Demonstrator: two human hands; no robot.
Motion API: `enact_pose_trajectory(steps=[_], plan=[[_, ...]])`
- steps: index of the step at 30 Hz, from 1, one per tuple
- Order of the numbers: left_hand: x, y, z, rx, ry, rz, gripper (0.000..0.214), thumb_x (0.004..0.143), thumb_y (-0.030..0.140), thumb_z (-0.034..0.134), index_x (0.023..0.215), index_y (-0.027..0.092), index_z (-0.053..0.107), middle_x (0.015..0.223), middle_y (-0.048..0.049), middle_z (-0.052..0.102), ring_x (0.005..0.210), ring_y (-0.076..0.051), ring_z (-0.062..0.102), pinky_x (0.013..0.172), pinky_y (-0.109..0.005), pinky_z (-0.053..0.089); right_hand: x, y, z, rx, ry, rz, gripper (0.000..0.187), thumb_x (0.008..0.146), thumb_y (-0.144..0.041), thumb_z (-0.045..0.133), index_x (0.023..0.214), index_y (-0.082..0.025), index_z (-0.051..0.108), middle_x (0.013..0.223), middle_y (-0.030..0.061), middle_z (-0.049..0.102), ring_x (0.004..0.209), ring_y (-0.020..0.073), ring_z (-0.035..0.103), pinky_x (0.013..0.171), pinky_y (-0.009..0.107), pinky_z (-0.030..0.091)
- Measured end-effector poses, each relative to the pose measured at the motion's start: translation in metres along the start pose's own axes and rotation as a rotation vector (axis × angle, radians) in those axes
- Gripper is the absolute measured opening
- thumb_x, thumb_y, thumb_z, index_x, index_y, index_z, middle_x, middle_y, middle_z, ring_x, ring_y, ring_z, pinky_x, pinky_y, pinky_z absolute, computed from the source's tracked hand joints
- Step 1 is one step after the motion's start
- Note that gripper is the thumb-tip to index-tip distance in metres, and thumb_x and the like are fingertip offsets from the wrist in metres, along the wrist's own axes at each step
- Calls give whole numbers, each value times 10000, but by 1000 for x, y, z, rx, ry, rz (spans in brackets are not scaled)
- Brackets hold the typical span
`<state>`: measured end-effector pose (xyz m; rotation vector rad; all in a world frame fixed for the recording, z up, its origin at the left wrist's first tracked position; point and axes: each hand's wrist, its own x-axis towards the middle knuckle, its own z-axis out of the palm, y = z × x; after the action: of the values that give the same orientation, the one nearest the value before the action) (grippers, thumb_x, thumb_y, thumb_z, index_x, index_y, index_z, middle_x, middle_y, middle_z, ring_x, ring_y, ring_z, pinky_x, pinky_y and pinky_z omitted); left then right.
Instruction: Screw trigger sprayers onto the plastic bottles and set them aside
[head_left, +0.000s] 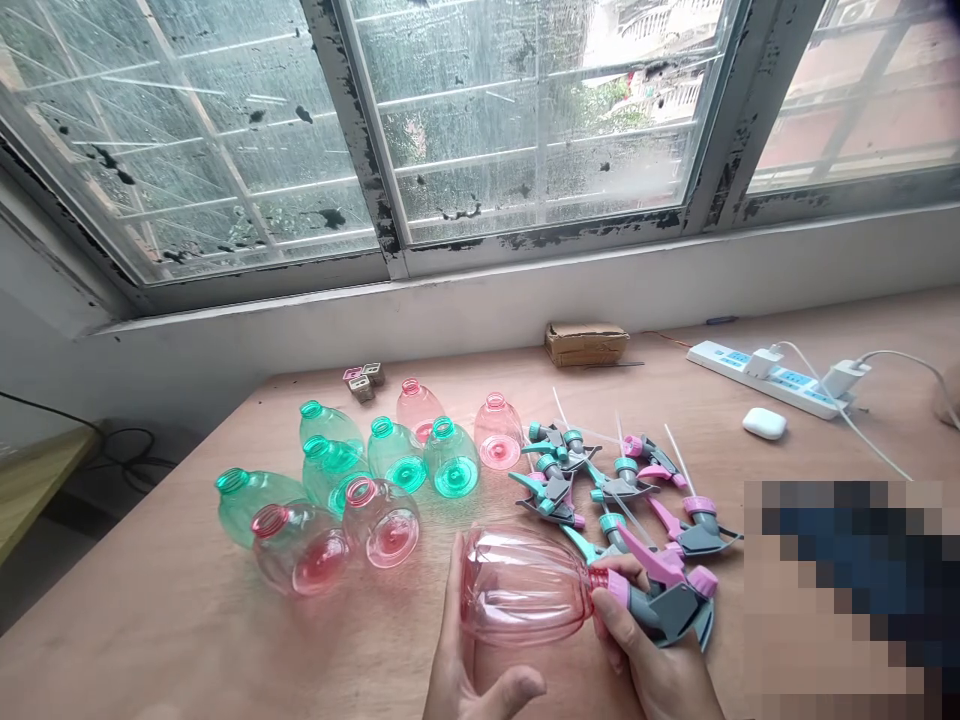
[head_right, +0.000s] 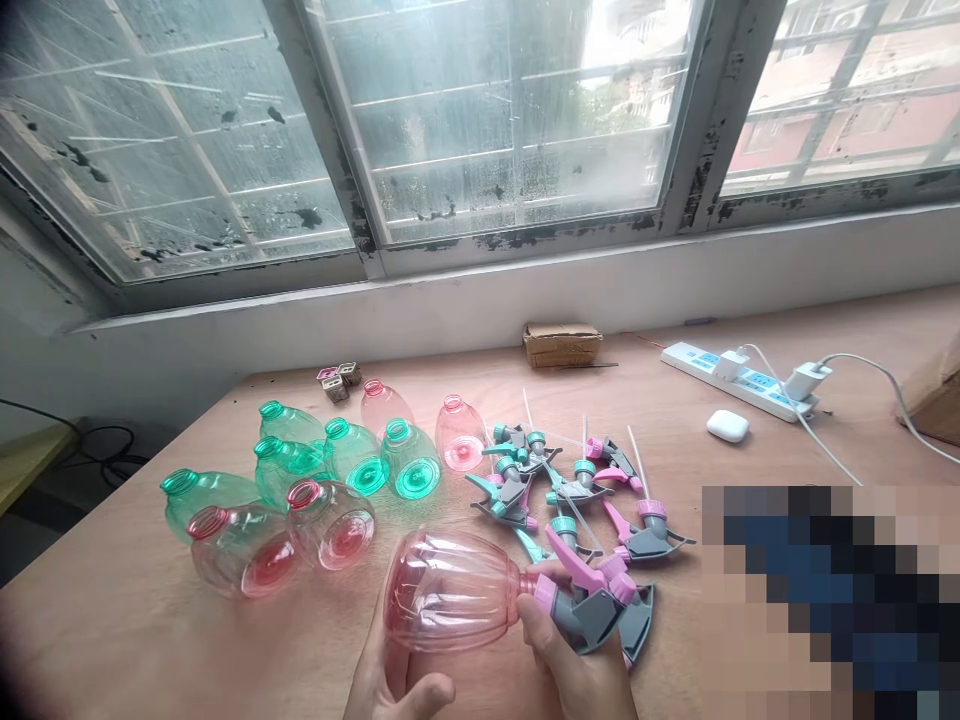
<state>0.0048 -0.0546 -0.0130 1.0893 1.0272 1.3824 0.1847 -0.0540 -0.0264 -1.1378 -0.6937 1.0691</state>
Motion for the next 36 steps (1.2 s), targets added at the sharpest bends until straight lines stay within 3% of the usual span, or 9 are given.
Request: enact_pose_trajectory(steps=[4,7,11,17,21,23,26,31,36], plan=[[1,6,1,-56,25,-78,996,732,570,935,1585,255,529,1704,-122,459,1569,-436,392,1301,-502,323,0,1,0,-10,-14,-13,428,810,-562,909,994,-215,738,543,-43,600,443,111,475,436,198,374],[1,7,2,-58,40,-86,937,747,475,953,1570,278,552,1715,-101,444,1586,-421,365,1318,-497,284,0,0,0,17,-8,-17,433,808,-571,913,985,-219,733,544,-42,600,449,112,480,443,197,379],[0,8,2,-85,4,-57,1080,661,452,1016,1602,348,496,1743,-55,401,1628,-395,273,1336,-460,227,0,-2,-1,44,-35,-9,446,827,-589,900,996,-211,734,549,-45,593,454,104,476,452,189,371],[-1,19,3,-157,34,-92,1308,614,634,981,1690,321,306,1723,-120,427,1595,-443,332,1281,-491,356,-2,-3,-2,-30,-47,-6,467,809,-606,900,983,-202,745,553,-27,628,456,123,504,462,214,407],[-1,23,3,-143,21,-108,1067,668,593,967,1588,276,528,1685,-129,486,1564,-466,386,1262,-500,390,-2,-3,-2,-34,-52,-19,458,822,-607,893,986,-205,748,563,-27,628,467,129,504,466,221,399],[-1,21,2,-112,5,-110,1026,672,563,974,1565,275,559,1710,-122,448,1555,-470,401,1267,-515,377,-2,-3,-1,-10,-40,-19,448,822,-605,897,980,-212,752,554,-40,604,469,123,494,464,213,392],[-2,12,2,-65,-5,-74,1071,693,530,968,1619,320,471,1753,-101,372,1560,-462,395,1277,-530,351,-1,-4,1,53,-21,-6,447,803,-600,916,977,-225,744,547,-50,586,463,119,486,444,198,381],[-3,-9,5,69,55,44,963,812,526,879,1636,421,391,1781,-26,313,1600,-407,340,1320,-519,258,-1,-5,3,67,-34,17,454,801,-604,914,948,-211,740,541,-44,590,445,104,480,442,189,380],[0,-10,-4,-54,7,-12,1108,710,574,947,1648,356,398,1767,-64,348,1619,-418,285,1333,-505,224,-1,-7,2,-2,-45,6,472,810,-618,899,948,-193,748,538,-32,610,452,119,493,460,212,391]])
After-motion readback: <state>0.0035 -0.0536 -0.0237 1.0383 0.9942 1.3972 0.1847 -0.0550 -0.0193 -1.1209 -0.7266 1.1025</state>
